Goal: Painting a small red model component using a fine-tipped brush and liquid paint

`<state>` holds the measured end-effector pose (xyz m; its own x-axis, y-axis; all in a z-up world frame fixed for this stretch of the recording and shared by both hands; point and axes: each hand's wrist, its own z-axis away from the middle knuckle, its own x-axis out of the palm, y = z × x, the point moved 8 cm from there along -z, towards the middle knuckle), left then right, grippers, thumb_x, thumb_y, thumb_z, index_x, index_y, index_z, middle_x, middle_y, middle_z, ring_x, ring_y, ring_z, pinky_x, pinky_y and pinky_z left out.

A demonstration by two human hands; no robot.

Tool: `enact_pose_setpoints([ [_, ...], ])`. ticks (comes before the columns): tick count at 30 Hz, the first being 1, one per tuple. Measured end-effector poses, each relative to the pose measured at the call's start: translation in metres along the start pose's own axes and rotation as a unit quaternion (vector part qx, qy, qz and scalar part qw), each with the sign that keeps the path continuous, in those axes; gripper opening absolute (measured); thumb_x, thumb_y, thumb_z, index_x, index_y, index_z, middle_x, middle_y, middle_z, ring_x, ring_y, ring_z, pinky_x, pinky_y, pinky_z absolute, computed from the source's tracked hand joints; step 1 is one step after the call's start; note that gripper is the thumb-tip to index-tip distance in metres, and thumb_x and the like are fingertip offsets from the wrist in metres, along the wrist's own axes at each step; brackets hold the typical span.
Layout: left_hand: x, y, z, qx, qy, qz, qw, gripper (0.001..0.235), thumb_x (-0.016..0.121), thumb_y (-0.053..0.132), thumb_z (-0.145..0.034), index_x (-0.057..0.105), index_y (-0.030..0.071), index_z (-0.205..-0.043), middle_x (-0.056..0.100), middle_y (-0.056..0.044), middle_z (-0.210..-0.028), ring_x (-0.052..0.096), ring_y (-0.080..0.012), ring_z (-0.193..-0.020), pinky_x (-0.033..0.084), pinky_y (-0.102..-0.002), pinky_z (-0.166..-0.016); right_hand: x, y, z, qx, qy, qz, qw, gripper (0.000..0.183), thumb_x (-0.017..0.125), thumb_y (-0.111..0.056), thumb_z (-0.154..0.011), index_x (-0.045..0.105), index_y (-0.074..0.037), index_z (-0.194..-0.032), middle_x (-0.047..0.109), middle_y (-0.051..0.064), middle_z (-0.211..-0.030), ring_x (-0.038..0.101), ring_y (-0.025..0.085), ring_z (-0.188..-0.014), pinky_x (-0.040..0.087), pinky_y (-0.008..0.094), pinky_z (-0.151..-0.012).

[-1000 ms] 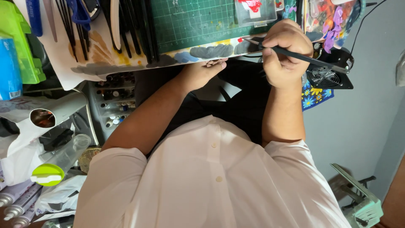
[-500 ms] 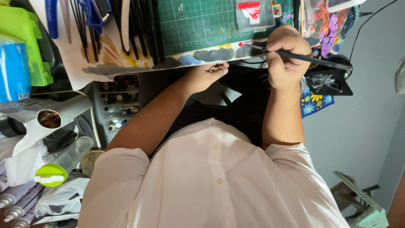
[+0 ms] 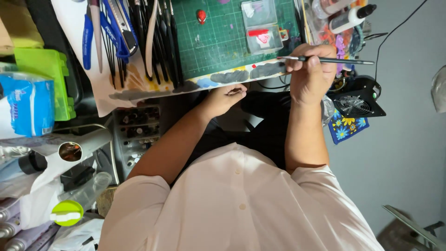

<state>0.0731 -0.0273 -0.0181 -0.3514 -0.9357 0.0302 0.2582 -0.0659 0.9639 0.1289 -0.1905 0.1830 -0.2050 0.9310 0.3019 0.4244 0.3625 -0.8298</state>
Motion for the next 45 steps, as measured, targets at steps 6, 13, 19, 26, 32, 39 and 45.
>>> enact_pose_setpoints([
  [6, -0.003, 0.017, 0.009, -0.042, -0.008, -0.021, 0.999, 0.019, 0.064, 0.028, -0.098, 0.074, 0.018, -0.111, 0.072, 0.008, -0.103, 0.064, -0.0057, -0.099, 0.047, -0.022, -0.095, 0.005, -0.004, -0.002, -0.008, 0.026, 0.016, 1.000, 0.028, 0.064, -0.034, -0.106, 0.052, -0.010, -0.100, 0.048, 0.011, -0.068, 0.046, 0.021, -0.062, 0.040, 0.032, -0.054],
  [13, 0.007, 0.008, 0.013, -0.027, -0.022, -0.021, 0.999, 0.014, 0.061, 0.021, -0.096, 0.073, 0.016, -0.097, 0.074, 0.005, -0.091, 0.065, -0.0064, -0.086, 0.049, -0.022, -0.085, 0.002, -0.002, 0.000, -0.012, 0.031, 0.008, 0.999, 0.028, 0.064, -0.033, -0.105, 0.051, -0.009, -0.101, 0.047, 0.011, -0.068, 0.047, 0.023, -0.063, 0.044, 0.034, -0.058],
  [19, 0.009, 0.190, 0.109, 0.319, -0.087, -0.105, 0.938, 0.016, 0.062, 0.013, -0.102, 0.072, 0.008, -0.091, 0.068, -0.008, -0.073, 0.067, -0.0270, -0.070, 0.056, -0.035, -0.071, -0.020, 0.006, 0.001, -0.086, 0.042, -0.030, 0.995, 0.018, 0.061, -0.013, -0.100, 0.051, 0.000, -0.104, 0.048, 0.019, -0.067, 0.054, 0.029, -0.069, 0.055, 0.042, -0.062],
  [26, -0.112, 0.256, 0.076, 0.348, 0.236, -0.536, 0.732, 0.021, 0.070, 0.004, -0.091, 0.067, 0.004, -0.112, 0.067, -0.013, -0.104, 0.060, -0.0341, -0.093, 0.050, -0.045, -0.065, 0.002, -0.008, 0.002, -0.072, -0.013, -0.025, 0.997, 0.016, 0.059, -0.023, -0.102, 0.055, -0.008, -0.102, 0.053, 0.015, -0.082, 0.052, 0.027, -0.080, 0.047, 0.041, -0.070],
  [32, -0.131, 0.234, 0.027, 0.278, 0.215, -0.637, 0.686, 0.017, 0.075, 0.005, -0.085, 0.059, 0.009, -0.086, 0.056, -0.009, -0.080, 0.052, -0.0309, -0.068, 0.037, -0.045, -0.045, -0.006, -0.003, 0.003, -0.062, -0.002, -0.022, 0.998, 0.013, 0.060, -0.019, -0.100, 0.055, -0.008, -0.102, 0.055, 0.015, -0.080, 0.054, 0.028, -0.080, 0.049, 0.040, -0.069],
  [39, -0.135, 0.222, 0.012, 0.232, 0.207, -0.655, 0.689, 0.015, 0.074, 0.011, -0.094, 0.063, 0.007, -0.083, 0.057, -0.010, -0.078, 0.055, -0.0307, -0.065, 0.044, -0.045, -0.044, -0.013, 0.004, 0.004, -0.031, 0.013, -0.040, 0.999, 0.018, 0.064, -0.023, -0.101, 0.056, -0.008, -0.104, 0.057, 0.016, -0.082, 0.055, 0.027, -0.080, 0.051, 0.038, -0.073],
  [45, -0.135, 0.221, 0.014, 0.248, 0.214, -0.650, 0.685, 0.013, 0.071, 0.009, -0.096, 0.059, 0.009, -0.092, 0.055, -0.008, -0.081, 0.051, -0.0281, -0.065, 0.039, -0.043, -0.044, -0.022, 0.013, 0.008, -0.018, 0.039, -0.043, 0.998, 0.021, 0.066, -0.024, -0.101, 0.056, -0.006, -0.107, 0.058, 0.021, -0.086, 0.059, 0.029, -0.079, 0.053, 0.039, -0.074],
])
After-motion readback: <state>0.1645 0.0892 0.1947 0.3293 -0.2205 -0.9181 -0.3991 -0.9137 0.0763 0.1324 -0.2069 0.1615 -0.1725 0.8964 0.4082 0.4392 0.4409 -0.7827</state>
